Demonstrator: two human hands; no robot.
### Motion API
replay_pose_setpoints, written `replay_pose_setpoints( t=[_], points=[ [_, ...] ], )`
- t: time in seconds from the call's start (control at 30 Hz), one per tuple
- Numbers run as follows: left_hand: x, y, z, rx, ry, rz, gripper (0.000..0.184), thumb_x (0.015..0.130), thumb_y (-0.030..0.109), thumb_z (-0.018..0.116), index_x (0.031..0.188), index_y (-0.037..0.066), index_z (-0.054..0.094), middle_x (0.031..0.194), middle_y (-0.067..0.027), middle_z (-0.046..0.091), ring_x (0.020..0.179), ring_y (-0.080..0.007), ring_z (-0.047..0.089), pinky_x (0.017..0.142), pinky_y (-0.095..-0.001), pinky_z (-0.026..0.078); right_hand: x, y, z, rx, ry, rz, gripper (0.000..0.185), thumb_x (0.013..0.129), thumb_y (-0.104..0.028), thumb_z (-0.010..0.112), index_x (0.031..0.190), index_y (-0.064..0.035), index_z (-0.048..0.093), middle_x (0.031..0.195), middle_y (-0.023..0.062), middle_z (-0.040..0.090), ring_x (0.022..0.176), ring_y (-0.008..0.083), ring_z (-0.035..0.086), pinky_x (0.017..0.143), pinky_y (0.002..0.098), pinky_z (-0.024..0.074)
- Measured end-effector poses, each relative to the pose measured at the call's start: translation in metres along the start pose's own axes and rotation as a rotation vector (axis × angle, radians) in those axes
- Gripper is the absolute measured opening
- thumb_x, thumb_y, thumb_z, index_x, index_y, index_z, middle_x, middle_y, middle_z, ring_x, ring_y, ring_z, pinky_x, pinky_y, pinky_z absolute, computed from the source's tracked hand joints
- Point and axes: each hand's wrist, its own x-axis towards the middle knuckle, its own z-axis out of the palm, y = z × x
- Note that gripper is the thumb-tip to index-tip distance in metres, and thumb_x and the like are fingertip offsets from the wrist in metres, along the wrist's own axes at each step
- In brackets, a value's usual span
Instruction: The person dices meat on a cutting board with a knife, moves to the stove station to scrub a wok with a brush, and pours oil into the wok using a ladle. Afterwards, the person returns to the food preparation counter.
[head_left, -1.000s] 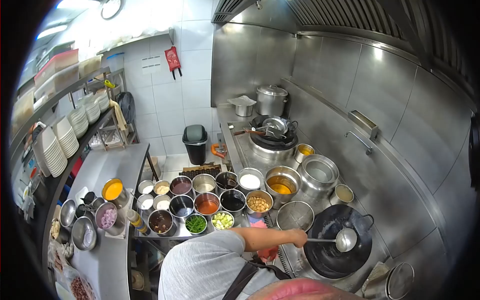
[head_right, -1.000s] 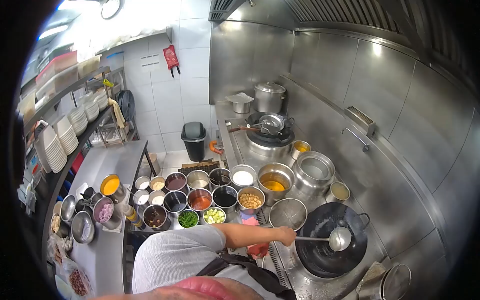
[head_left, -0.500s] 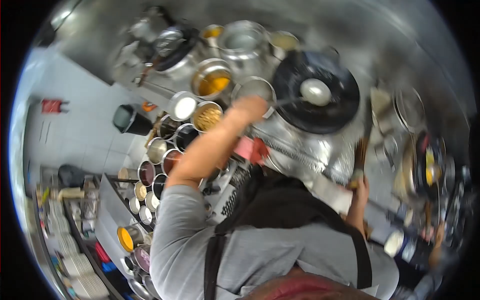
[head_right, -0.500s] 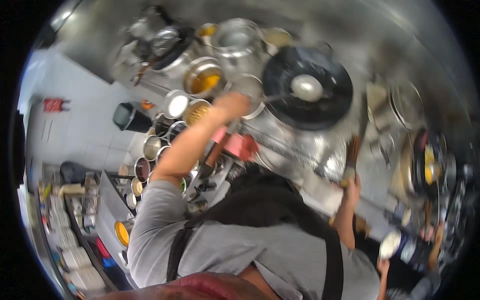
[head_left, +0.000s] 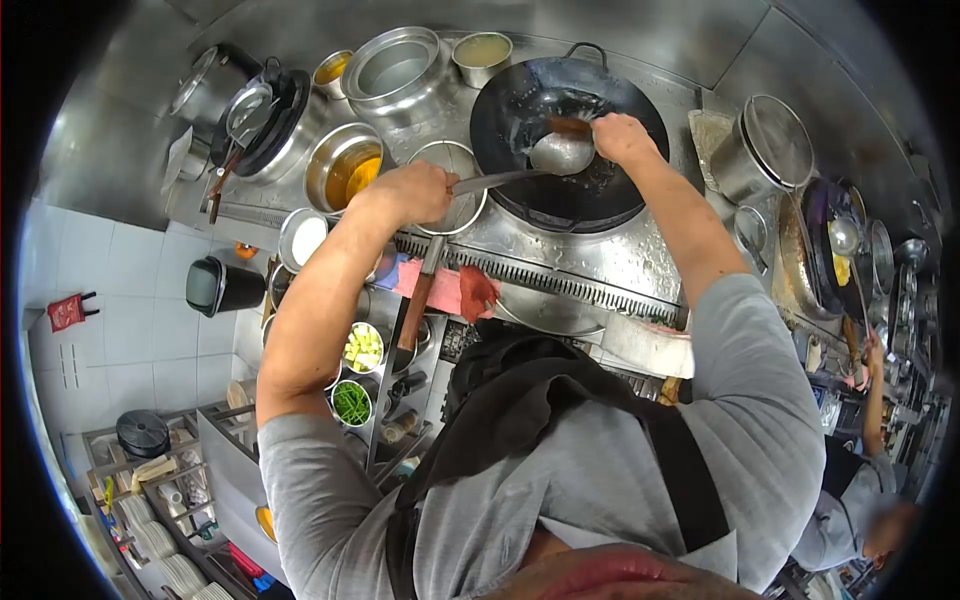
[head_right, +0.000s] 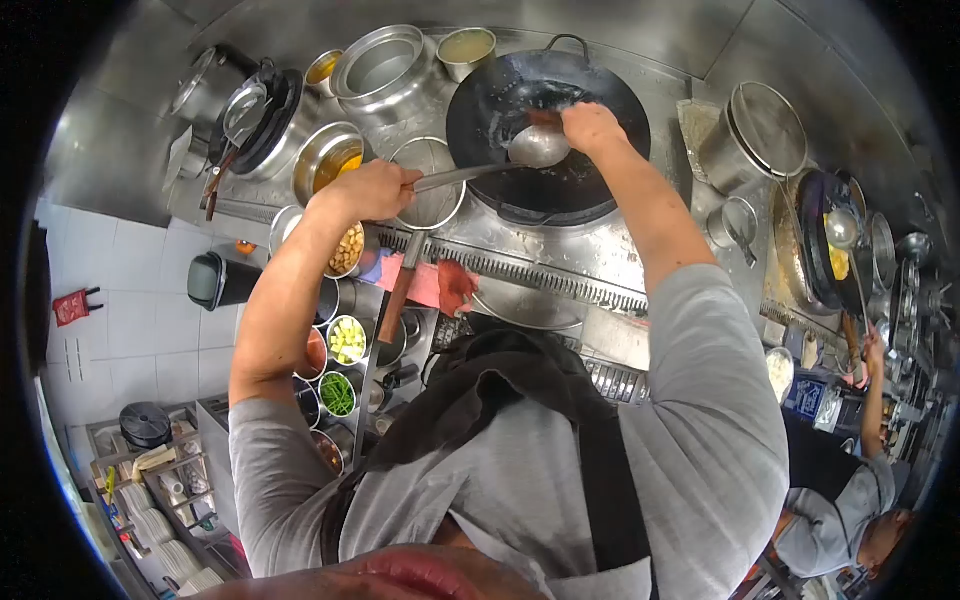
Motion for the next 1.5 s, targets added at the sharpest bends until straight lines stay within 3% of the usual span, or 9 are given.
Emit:
replay_pose_setpoints(
  t=[0.17, 0.57, 0.7, 0.83, 1.07, 1.17, 1.37, 1.43, 1.5],
  points=[
    [0.001, -0.021, 0.011, -0.096, 0.022, 0.006, 0.041, 0.085, 0.022, 0.051, 0.123, 0.007, 0.059, 0.102, -0.0226, 0.065, 0.098, -0.0367, 0.062, 0.09, -0.0421, 0.047, -0.014, -0.028, 0.015, -0.009, -0.052, -0.191, 0.027, 0.081, -0.014, 0.052, 0.099, -0.0093, 0.07, 0.096, 0.0203, 0.067, 0.092, 0.035, 0.065, 0.086, 0.0444, 0.0511],
    [0.01, -0.009, -0.017, -0.087, -0.043, 0.017, 0.042, 0.084, 0.022, 0.053, 0.123, 0.008, 0.059, 0.101, -0.0213, 0.066, 0.095, -0.0352, 0.064, 0.088, -0.0414, 0.048, 0.005, 0.008, 0.011, -0.021, -0.04, -0.02, 0.022, 0.081, -0.011, 0.051, 0.085, -0.0044, 0.072, 0.095, 0.0192, 0.068, 0.094, 0.0345, 0.065, 0.084, 0.0431, 0.0518],
    [0.02, -0.012, -0.025, -0.02, -0.082, 0.002, 0.043, 0.084, 0.021, 0.052, 0.124, 0.008, 0.059, 0.102, -0.0198, 0.066, 0.096, -0.0334, 0.064, 0.088, -0.0408, 0.049, 0.003, -0.012, -0.007, 0.085, 0.19, 0.121, 0.024, 0.085, -0.012, 0.049, 0.094, -0.0039, 0.07, 0.096, 0.0184, 0.068, 0.093, 0.0345, 0.066, 0.083, 0.0433, 0.0518],
    [0.014, -0.009, -0.025, 0.028, -0.071, 0.033, 0.044, 0.084, 0.022, 0.052, 0.126, 0.009, 0.058, 0.101, -0.0178, 0.067, 0.093, -0.0313, 0.065, 0.085, -0.0401, 0.049, -0.033, -0.015, 0.01, 0.132, -0.101, -0.065, 0.028, 0.086, -0.016, 0.048, 0.101, -0.0049, 0.069, 0.105, 0.0214, 0.065, 0.1, 0.0344, 0.064, 0.088, 0.0441, 0.0502],
    [0.018, 0.003, -0.031, 0.012, -0.101, -0.01, 0.044, 0.084, 0.022, 0.052, 0.127, 0.01, 0.057, 0.099, -0.0176, 0.068, 0.091, -0.0303, 0.066, 0.084, -0.0399, 0.049, 0.0, 0.004, 0.009, 0.064, 0.229, 0.12, 0.027, 0.086, -0.02, 0.051, 0.108, -0.0119, 0.064, 0.092, 0.0202, 0.068, 0.089, 0.0378, 0.065, 0.081, 0.0475, 0.0525],
    [0.014, 0.008, -0.037, 0.005, -0.071, 0.011, 0.044, 0.085, 0.023, 0.052, 0.127, 0.01, 0.058, 0.096, -0.0179, 0.068, 0.082, -0.029, 0.067, 0.08, -0.0396, 0.05, -0.015, 0.002, 0.033, 0.05, -0.069, -0.082, 0.033, 0.085, -0.019, 0.05, 0.115, -0.0161, 0.063, 0.098, 0.0176, 0.067, 0.091, 0.0366, 0.065, 0.085, 0.0464, 0.0513],
    [0.02, -0.014, -0.012, -0.13, -0.153, -0.049, 0.045, 0.088, 0.025, 0.055, 0.131, 0.012, 0.054, 0.072, -0.0127, 0.064, 0.046, -0.019, 0.056, 0.048, -0.033, 0.047, -0.001, 0.023, 0.012, 0.313, 0.343, 0.376, 0.029, 0.086, -0.022, 0.049, 0.107, -0.0085, 0.064, 0.101, 0.02, 0.066, 0.097, 0.0385, 0.063, 0.086, 0.0464, 0.0504],
    [0.013, -0.056, 0.03, -0.892, -0.286, -0.307, 0.048, 0.091, 0.031, 0.056, 0.135, 0.014, 0.049, 0.065, -0.0068, 0.057, 0.04, -0.0135, 0.048, 0.037, -0.0263, 0.039, -0.021, 0.034, 0.018, 0.46, 0.496, 0.357, 0.029, 0.087, -0.024, 0.048, 0.106, -0.0087, 0.064, 0.099, 0.0204, 0.067, 0.095, 0.0389, 0.063, 0.085, 0.0474, 0.0504],
    [-0.002, -0.081, 0.085, -1.331, -0.28, -0.293, 0.044, 0.092, 0.035, 0.056, 0.129, 0.013, 0.051, 0.066, -0.004, 0.055, 0.04, -0.0114, 0.046, 0.036, -0.0229, 0.037, -0.037, 0.041, 0.033, 0.253, 0.149, 0.139, 0.033, 0.085, -0.027, 0.053, 0.111, -0.0091, 0.064, 0.101, 0.0206, 0.066, 0.096, 0.0376, 0.063, 0.087, 0.0471, 0.0498]
  ],
)
